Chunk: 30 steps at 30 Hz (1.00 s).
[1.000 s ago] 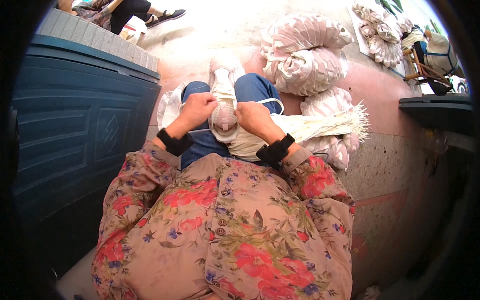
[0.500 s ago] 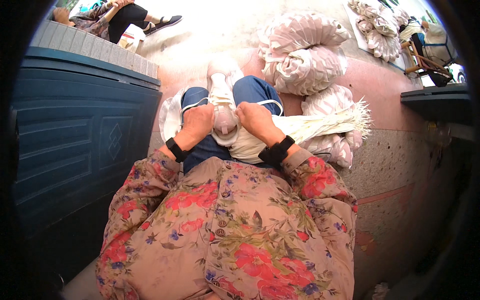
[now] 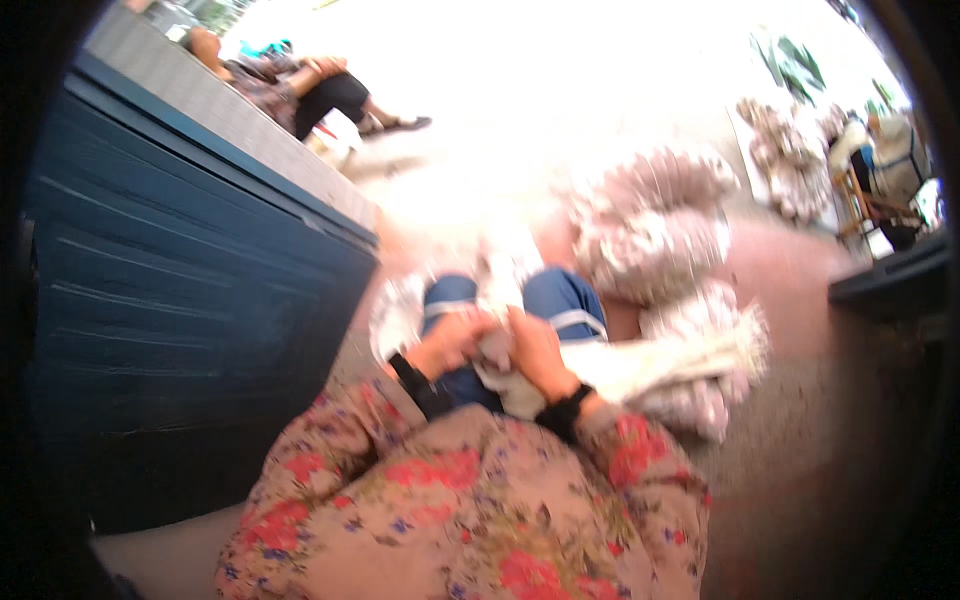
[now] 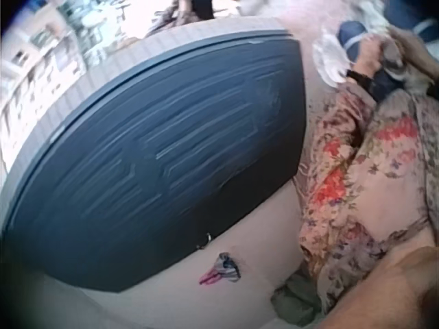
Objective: The recorder is lacing a white athletic shoe by hand, pulling laces through eyelets and organizing bunches of laces.
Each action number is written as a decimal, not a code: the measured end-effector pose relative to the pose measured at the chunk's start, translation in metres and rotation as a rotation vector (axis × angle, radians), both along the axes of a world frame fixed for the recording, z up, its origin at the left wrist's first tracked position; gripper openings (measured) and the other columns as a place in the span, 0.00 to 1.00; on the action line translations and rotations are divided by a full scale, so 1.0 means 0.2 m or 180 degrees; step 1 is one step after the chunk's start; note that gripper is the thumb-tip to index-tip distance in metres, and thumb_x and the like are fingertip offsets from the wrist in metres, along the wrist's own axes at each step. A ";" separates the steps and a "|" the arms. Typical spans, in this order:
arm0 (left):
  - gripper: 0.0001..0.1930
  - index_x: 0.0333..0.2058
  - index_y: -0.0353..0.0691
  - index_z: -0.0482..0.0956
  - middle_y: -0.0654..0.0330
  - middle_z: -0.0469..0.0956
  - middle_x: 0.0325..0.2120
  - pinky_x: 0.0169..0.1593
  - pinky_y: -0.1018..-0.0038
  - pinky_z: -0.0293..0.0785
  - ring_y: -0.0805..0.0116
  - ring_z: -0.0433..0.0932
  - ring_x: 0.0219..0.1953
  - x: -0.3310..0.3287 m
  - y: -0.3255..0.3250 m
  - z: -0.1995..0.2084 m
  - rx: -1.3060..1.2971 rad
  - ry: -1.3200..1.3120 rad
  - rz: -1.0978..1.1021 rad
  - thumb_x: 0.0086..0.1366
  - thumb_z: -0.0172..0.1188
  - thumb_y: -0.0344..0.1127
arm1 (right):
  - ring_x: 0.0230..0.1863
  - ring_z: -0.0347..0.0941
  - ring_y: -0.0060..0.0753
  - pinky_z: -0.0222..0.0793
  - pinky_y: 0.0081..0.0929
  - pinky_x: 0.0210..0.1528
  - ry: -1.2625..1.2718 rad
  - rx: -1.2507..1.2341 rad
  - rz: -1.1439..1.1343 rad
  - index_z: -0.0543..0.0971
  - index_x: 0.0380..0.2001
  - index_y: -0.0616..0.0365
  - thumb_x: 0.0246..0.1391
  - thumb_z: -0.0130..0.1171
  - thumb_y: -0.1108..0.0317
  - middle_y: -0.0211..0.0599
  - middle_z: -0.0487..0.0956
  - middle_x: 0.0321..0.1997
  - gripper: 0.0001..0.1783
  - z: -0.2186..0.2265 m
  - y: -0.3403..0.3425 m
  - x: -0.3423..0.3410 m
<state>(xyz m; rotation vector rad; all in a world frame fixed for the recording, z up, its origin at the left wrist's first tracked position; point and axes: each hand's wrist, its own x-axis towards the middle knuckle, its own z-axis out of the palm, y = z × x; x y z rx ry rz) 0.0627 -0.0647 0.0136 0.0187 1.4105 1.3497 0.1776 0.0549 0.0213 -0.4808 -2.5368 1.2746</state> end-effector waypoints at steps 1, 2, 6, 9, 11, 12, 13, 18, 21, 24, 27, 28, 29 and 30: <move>0.05 0.27 0.44 0.73 0.71 0.66 0.14 0.14 0.82 0.54 0.79 0.61 0.14 0.01 0.00 -0.03 0.0021 -0.0102 -0.0007 0.54 0.57 0.36 | 0.33 0.71 0.54 0.66 0.38 0.31 0.0146 -0.0147 -0.0070 0.69 0.40 0.62 0.45 0.51 0.72 0.54 0.73 0.28 0.15 0.00 0.00 0.01; 0.05 0.27 0.43 0.74 0.70 0.67 0.15 0.15 0.82 0.56 0.80 0.62 0.15 0.01 0.00 -0.01 0.0003 -0.0106 -0.0030 0.54 0.56 0.36 | 0.33 0.72 0.52 0.67 0.35 0.32 0.0123 -0.0357 -0.0153 0.70 0.41 0.61 0.44 0.53 0.73 0.53 0.74 0.28 0.17 0.00 -0.01 0.01; 0.07 0.27 0.37 0.76 0.66 0.72 0.18 0.22 0.81 0.63 0.80 0.67 0.19 0.09 0.00 -0.04 0.0153 0.1534 -0.0177 0.55 0.55 0.35 | 0.32 0.72 0.50 0.67 0.35 0.33 0.0067 -0.0595 -0.0397 0.70 0.40 0.63 0.44 0.52 0.73 0.50 0.75 0.27 0.17 -0.01 -0.04 0.00; 0.09 0.29 0.34 0.76 0.62 0.74 0.20 0.27 0.80 0.66 0.81 0.68 0.22 0.10 0.02 0.04 -0.0416 0.2602 -0.0548 0.54 0.55 0.35 | 0.32 0.73 0.45 0.68 0.31 0.34 0.0308 -0.0548 -0.0672 0.72 0.39 0.63 0.43 0.54 0.71 0.49 0.75 0.28 0.16 -0.07 -0.03 -0.04; 0.10 0.31 0.34 0.75 0.57 0.75 0.21 0.28 0.75 0.68 0.73 0.72 0.22 0.10 0.03 0.10 -0.0399 0.2787 -0.0573 0.53 0.55 0.35 | 0.31 0.73 0.40 0.68 0.28 0.34 0.0140 -0.0984 -0.0587 0.73 0.37 0.64 0.43 0.55 0.71 0.48 0.75 0.28 0.15 -0.06 -0.01 -0.05; 0.11 0.32 0.35 0.75 0.56 0.75 0.23 0.31 0.72 0.68 0.67 0.73 0.26 0.10 0.03 0.13 -0.0678 0.3343 -0.0962 0.53 0.55 0.35 | 0.30 0.73 0.35 0.68 0.26 0.35 -0.0042 -0.1194 -0.0510 0.73 0.35 0.65 0.42 0.55 0.71 0.46 0.76 0.28 0.14 -0.05 0.01 -0.06; 0.11 0.33 0.36 0.75 0.55 0.75 0.26 0.34 0.69 0.68 0.61 0.74 0.30 0.11 0.04 0.19 -0.0967 0.3881 -0.1349 0.53 0.55 0.36 | 0.30 0.73 0.35 0.68 0.26 0.35 -0.0037 -0.1188 -0.0501 0.73 0.35 0.65 0.42 0.55 0.71 0.46 0.76 0.28 0.14 -0.04 0.03 -0.06; 0.13 0.37 0.48 0.75 0.57 0.73 0.29 0.31 0.62 0.62 0.58 0.69 0.35 0.07 0.11 0.23 -0.0624 0.5039 -0.1832 0.50 0.55 0.38 | 0.28 0.71 0.27 0.67 0.23 0.33 -0.0088 -0.1668 -0.0480 0.73 0.31 0.65 0.43 0.55 0.70 0.42 0.75 0.26 0.11 -0.06 0.07 -0.06; 0.14 0.36 0.51 0.76 0.61 0.75 0.28 0.33 0.62 0.63 0.60 0.70 0.35 0.01 0.18 0.19 -0.0875 0.4955 -0.2328 0.49 0.56 0.43 | 0.26 0.68 0.20 0.64 0.19 0.30 -0.0025 -0.1755 -0.0698 0.74 0.26 0.63 0.44 0.56 0.69 0.29 0.72 0.21 0.08 -0.12 0.10 -0.06; 0.13 0.33 0.52 0.78 0.61 0.76 0.28 0.36 0.62 0.66 0.59 0.73 0.36 -0.01 0.20 0.19 -0.0730 0.5005 -0.2295 0.46 0.57 0.44 | 0.20 0.66 0.24 0.63 0.23 0.23 0.0021 -0.1588 -0.1025 0.72 0.24 0.61 0.43 0.54 0.70 0.33 0.69 0.18 0.06 -0.17 0.20 -0.06; 0.08 0.29 0.54 0.80 0.58 0.77 0.28 0.36 0.64 0.69 0.61 0.76 0.33 -0.06 0.23 0.16 -0.0850 0.4204 -0.2842 0.49 0.54 0.41 | 0.12 0.59 0.14 0.54 0.14 0.11 0.0450 -0.3156 -0.1077 0.71 0.25 0.57 0.48 0.53 0.68 0.25 0.67 0.18 0.05 0.15 0.26 -0.12; 0.07 0.25 0.51 0.80 0.57 0.77 0.25 0.35 0.67 0.70 0.61 0.76 0.31 -0.05 0.25 0.18 -0.0680 0.4041 -0.2568 0.51 0.52 0.38 | 0.12 0.59 0.14 0.53 0.13 0.11 0.0398 -0.3266 -0.0893 0.71 0.26 0.57 0.50 0.52 0.66 0.25 0.67 0.18 0.06 0.22 0.29 -0.13; 0.08 0.24 0.44 0.79 0.56 0.77 0.23 0.34 0.69 0.70 0.60 0.76 0.30 -0.14 0.25 0.10 0.0189 0.3881 -0.2106 0.51 0.51 0.35 | 0.13 0.58 0.13 0.53 0.13 0.11 0.0388 -0.3367 -0.0641 0.72 0.26 0.57 0.52 0.50 0.63 0.25 0.68 0.19 0.08 0.26 0.30 -0.13; 0.09 0.24 0.36 0.76 0.55 0.75 0.21 0.31 0.72 0.68 0.67 0.74 0.25 -0.23 0.29 0.27 0.0414 0.4198 -0.2197 0.54 0.48 0.31 | 0.13 0.58 0.13 0.53 0.13 0.11 0.0328 -0.3381 -0.0718 0.72 0.26 0.57 0.52 0.50 0.63 0.25 0.68 0.19 0.08 0.29 0.30 -0.10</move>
